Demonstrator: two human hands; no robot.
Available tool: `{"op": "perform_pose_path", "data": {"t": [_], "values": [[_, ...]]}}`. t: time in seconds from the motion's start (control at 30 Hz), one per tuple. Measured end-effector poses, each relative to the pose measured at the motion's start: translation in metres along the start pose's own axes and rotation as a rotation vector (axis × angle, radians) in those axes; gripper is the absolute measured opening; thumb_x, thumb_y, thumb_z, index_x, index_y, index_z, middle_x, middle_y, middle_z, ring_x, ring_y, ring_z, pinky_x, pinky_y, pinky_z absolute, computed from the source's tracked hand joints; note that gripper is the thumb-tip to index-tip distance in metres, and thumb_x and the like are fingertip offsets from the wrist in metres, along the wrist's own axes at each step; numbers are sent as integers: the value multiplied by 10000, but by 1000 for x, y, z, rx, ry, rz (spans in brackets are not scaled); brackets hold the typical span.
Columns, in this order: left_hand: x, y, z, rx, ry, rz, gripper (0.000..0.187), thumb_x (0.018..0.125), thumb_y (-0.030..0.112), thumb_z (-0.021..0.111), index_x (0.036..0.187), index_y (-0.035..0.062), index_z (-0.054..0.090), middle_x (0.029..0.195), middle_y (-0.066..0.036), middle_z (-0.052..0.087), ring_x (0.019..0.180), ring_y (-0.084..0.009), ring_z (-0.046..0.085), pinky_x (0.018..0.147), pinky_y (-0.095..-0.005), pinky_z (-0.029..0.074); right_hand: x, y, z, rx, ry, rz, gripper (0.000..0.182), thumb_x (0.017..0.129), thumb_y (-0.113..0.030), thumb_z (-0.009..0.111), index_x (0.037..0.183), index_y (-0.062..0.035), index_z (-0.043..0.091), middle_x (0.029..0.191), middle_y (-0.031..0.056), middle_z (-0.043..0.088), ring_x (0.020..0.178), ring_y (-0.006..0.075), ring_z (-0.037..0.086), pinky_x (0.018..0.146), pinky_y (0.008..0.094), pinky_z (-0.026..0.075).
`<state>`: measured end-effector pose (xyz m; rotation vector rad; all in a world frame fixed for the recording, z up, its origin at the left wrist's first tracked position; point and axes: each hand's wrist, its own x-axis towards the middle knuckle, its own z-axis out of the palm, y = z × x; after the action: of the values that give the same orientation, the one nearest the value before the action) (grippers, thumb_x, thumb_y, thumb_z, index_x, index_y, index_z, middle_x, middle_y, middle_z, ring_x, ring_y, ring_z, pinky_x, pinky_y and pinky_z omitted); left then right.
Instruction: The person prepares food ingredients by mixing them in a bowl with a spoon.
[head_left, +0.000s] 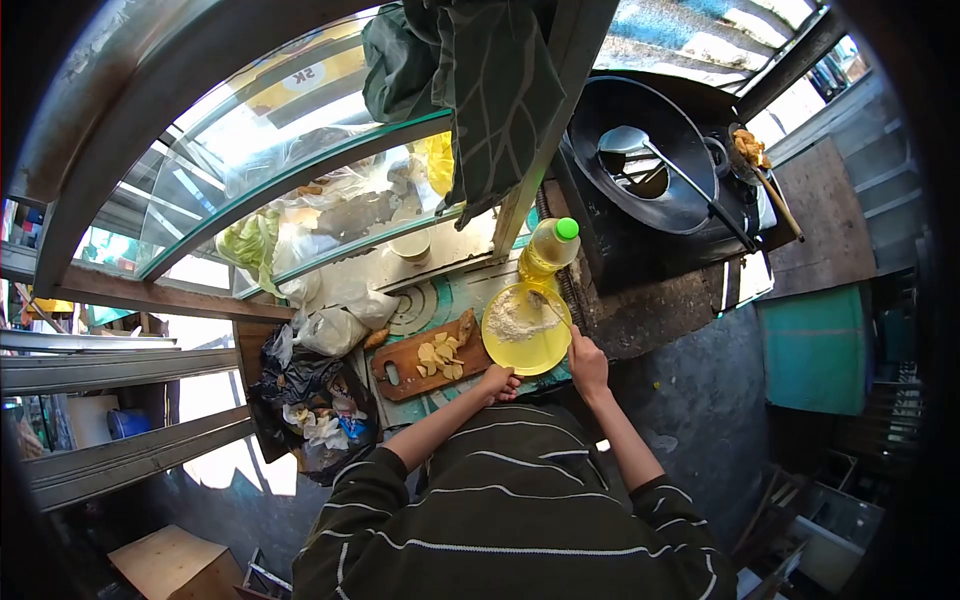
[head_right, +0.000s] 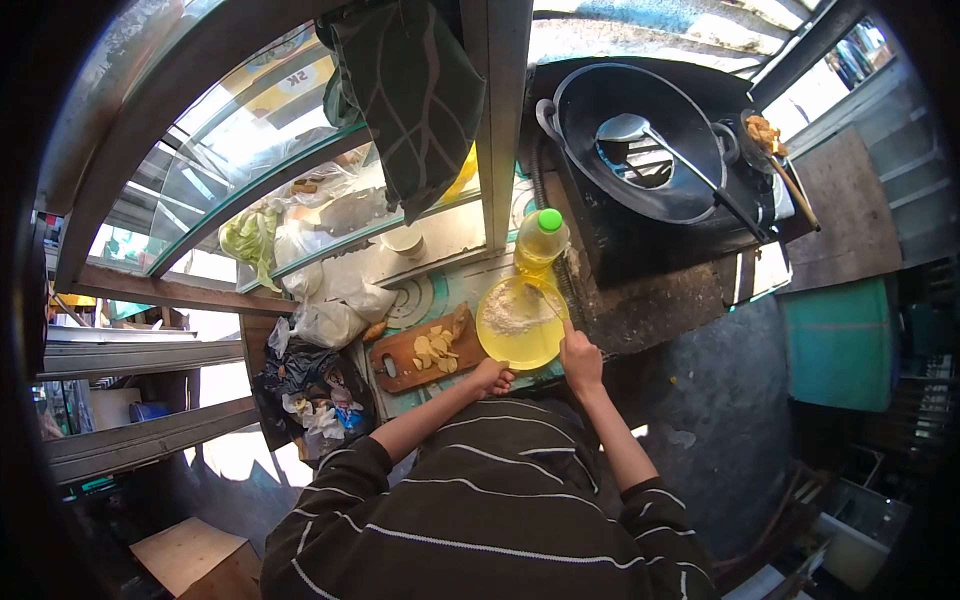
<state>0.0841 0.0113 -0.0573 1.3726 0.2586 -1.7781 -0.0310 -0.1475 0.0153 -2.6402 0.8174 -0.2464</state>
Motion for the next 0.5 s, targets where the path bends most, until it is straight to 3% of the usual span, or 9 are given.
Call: {"op": "perform_pose_path", "data": {"t": [0.1,0.17,0.23,0.3,0.5], "values": [[2,-2,-2,5,2,4,300,911,237,388,1017,6,549,640,2,519,501,-122,508,454,-243,439,3,-6,11,30,23,-36,340,811,-103,526,1148,-67,507,654,152,545,583,329,570,511,420,465],[5,-3,-2,13,4,4,302,911,238,388,1019,6,549,641,2,518,502,-120,507,457,-242,442,-4,-12,12,21,-76,-102,343,807,-98,527,1149,-70,512,668,148,549,584,328,569,514,417,465],[4,-1,-1,-19,-1,-2,266,898,217,381,950,21,552,629,-4,511,466,-140,508,409,-247,434,-12,-11,2,20,-99,-106,343,803,-97,531,1144,-74,511,688,148,559,595,323,575,519,410,469],[3,-1,-1,-24,8,-9,265,898,216,381,953,20,551,626,-4,509,467,-140,508,408,-247,432,-19,-4,-13,18,-13,-75,310,802,-125,514,1110,-91,530,657,144,559,541,325,580,470,417,472],[6,-2,-2,-14,-26,-16,279,904,227,385,979,14,549,626,1,508,481,-132,499,429,-247,428,-36,5,-13,-16,37,133,317,813,-92,481,1130,-75,478,685,179,573,606,358,591,521,446,483]]}}
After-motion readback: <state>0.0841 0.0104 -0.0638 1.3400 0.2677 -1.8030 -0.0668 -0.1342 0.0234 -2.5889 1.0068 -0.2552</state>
